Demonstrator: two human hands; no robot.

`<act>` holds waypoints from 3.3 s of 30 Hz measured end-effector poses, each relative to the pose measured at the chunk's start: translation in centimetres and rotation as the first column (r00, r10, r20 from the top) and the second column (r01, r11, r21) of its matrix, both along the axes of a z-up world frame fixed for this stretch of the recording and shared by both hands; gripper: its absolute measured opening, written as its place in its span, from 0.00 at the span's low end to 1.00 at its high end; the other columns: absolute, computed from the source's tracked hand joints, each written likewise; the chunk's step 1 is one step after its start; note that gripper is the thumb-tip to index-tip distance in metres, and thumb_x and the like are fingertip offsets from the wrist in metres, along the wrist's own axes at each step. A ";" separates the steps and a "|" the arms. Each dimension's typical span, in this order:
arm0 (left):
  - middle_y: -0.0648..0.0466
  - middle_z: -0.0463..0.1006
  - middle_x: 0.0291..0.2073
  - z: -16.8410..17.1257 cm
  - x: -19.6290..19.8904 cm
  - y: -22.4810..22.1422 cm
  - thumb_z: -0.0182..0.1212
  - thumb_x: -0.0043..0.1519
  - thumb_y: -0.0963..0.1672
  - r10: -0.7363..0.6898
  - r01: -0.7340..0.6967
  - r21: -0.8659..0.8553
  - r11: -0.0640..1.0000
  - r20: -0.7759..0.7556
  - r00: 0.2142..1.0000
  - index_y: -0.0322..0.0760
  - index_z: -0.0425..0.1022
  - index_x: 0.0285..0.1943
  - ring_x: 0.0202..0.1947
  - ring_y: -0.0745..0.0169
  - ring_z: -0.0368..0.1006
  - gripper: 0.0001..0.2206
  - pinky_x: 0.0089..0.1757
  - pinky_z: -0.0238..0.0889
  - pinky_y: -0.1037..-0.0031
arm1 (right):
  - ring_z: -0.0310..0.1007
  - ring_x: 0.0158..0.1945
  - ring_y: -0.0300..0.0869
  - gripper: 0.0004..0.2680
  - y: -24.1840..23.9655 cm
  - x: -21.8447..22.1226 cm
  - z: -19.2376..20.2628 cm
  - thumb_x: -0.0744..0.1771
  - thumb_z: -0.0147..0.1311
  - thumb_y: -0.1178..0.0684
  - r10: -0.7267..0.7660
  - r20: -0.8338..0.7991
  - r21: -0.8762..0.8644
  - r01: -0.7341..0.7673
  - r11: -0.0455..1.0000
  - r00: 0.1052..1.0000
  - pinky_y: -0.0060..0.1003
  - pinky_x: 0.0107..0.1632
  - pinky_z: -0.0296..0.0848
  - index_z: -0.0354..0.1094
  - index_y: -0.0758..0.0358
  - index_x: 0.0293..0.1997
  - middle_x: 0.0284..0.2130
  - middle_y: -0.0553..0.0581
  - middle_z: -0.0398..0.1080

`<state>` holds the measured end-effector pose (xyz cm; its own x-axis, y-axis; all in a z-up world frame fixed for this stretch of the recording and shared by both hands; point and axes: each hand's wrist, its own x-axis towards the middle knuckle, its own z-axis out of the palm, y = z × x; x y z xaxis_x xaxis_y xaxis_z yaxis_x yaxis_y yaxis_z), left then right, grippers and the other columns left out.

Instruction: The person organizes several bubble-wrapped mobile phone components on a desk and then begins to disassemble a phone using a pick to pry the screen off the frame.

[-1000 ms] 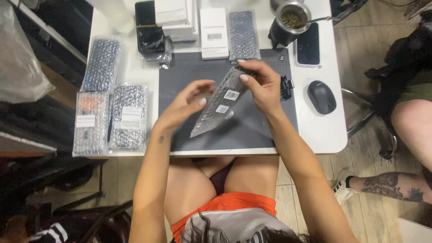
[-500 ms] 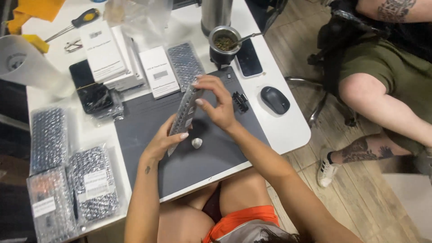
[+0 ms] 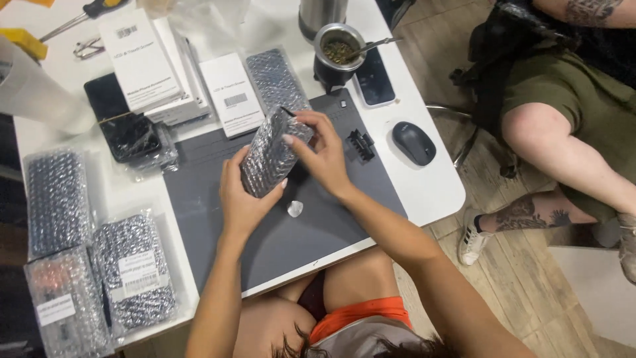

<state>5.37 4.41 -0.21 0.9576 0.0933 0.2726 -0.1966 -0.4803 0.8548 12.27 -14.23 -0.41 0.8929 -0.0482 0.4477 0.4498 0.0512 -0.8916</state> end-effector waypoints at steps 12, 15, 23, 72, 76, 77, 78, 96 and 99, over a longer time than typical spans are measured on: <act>0.54 0.80 0.46 -1.9 -0.1 -0.3 0.75 0.62 0.50 0.004 0.011 -0.092 0.996 0.169 0.986 0.41 0.74 0.60 0.48 0.53 0.80 0.22 0.49 0.73 0.64 | 0.73 0.34 0.28 0.03 0.7 -0.5 1.4 0.69 0.64 0.60 -0.055 -0.091 0.096 0.064 0.993 0.994 0.24 0.42 0.73 0.75 0.66 0.45 0.30 0.54 0.79; 0.58 0.80 0.40 -1.8 -0.2 -0.4 0.74 0.61 0.53 -0.032 0.054 -0.109 0.993 0.188 0.982 0.42 0.78 0.52 0.43 0.58 0.81 0.18 0.45 0.74 0.68 | 0.73 0.33 0.30 0.04 -0.6 -0.6 1.1 0.69 0.65 0.61 -0.063 -0.025 0.053 0.064 0.997 0.998 0.26 0.39 0.74 0.74 0.68 0.46 0.29 0.55 0.77; 0.56 0.75 0.48 -0.9 -0.6 -0.8 0.71 0.62 0.55 -0.015 -0.018 0.111 0.994 0.290 0.957 0.43 0.72 0.63 0.49 0.56 0.77 0.25 0.48 0.70 0.63 | 0.81 0.42 0.46 0.05 -4.8 2.6 2.5 0.71 0.60 0.61 -0.156 0.250 0.159 0.118 0.980 0.956 0.38 0.48 0.80 0.66 0.70 0.43 0.35 0.67 0.77; 0.40 0.70 0.62 -1.5 0.1 29.5 0.73 0.62 0.56 0.558 -0.512 0.792 0.331 0.273 0.783 0.42 0.57 0.78 0.55 0.36 0.67 0.40 0.50 0.63 0.49 | 0.75 0.38 0.35 0.06 -2.2 6.4 -3.6 0.72 0.54 0.50 0.145 -0.100 -0.490 -0.176 0.854 0.984 0.31 0.43 0.71 0.73 0.60 0.43 0.35 0.50 0.78; 0.39 0.64 0.69 -2.0 -0.5 29.0 0.56 0.65 0.60 0.653 -0.411 0.766 0.494 -0.015 0.757 0.48 0.61 0.78 0.64 0.33 0.59 0.34 0.54 0.56 0.42 | 0.75 0.41 0.37 0.06 -1.8 6.7 -4.1 0.73 0.54 0.52 0.116 -0.013 -0.525 -0.106 0.844 0.993 0.34 0.49 0.70 0.73 0.60 0.42 0.36 0.51 0.78; 0.37 0.62 0.70 -1.4 -0.6 28.7 0.55 0.66 0.59 0.665 -0.400 0.760 0.512 -0.056 0.745 0.47 0.59 0.79 0.65 0.30 0.58 0.35 0.56 0.54 0.41 | 0.73 0.40 0.41 0.05 -1.8 6.9 -4.4 0.73 0.55 0.53 0.094 0.058 -0.563 -0.045 0.825 0.994 0.38 0.47 0.68 0.73 0.61 0.42 0.36 0.54 0.76; 0.34 0.60 0.71 -1.1 -1.0 28.0 0.53 0.66 0.59 0.674 -0.382 0.753 0.535 -0.108 0.731 0.45 0.57 0.81 0.67 0.28 0.57 0.35 0.57 0.52 0.39 | 0.71 0.39 0.46 0.05 -2.2 6.7 -4.9 0.72 0.56 0.53 0.075 0.121 -0.602 0.013 0.798 0.990 0.41 0.45 0.67 0.73 0.63 0.43 0.35 0.56 0.74; 0.32 0.61 0.71 1.6 -1.2 22.5 0.79 0.65 0.53 0.703 -0.531 0.809 0.252 0.224 0.675 0.33 0.60 0.78 0.66 0.30 0.63 0.39 0.63 0.39 0.35 | 0.62 0.65 0.63 0.14 -0.5 5.6 -5.6 0.67 0.70 0.47 0.010 0.337 -0.792 0.278 0.543 0.942 0.58 0.65 0.61 0.72 0.63 0.52 0.57 0.63 0.71; 0.36 0.63 0.71 5.3 -0.7 17.3 0.80 0.66 0.45 0.654 -0.654 0.672 0.346 0.327 0.682 0.32 0.64 0.75 0.71 0.38 0.62 0.32 0.65 0.33 0.36 | 0.64 0.62 0.60 0.16 -0.4 5.7 -5.9 0.66 0.73 0.44 -0.025 0.354 -0.793 0.314 0.522 0.935 0.57 0.61 0.65 0.70 0.62 0.46 0.51 0.59 0.71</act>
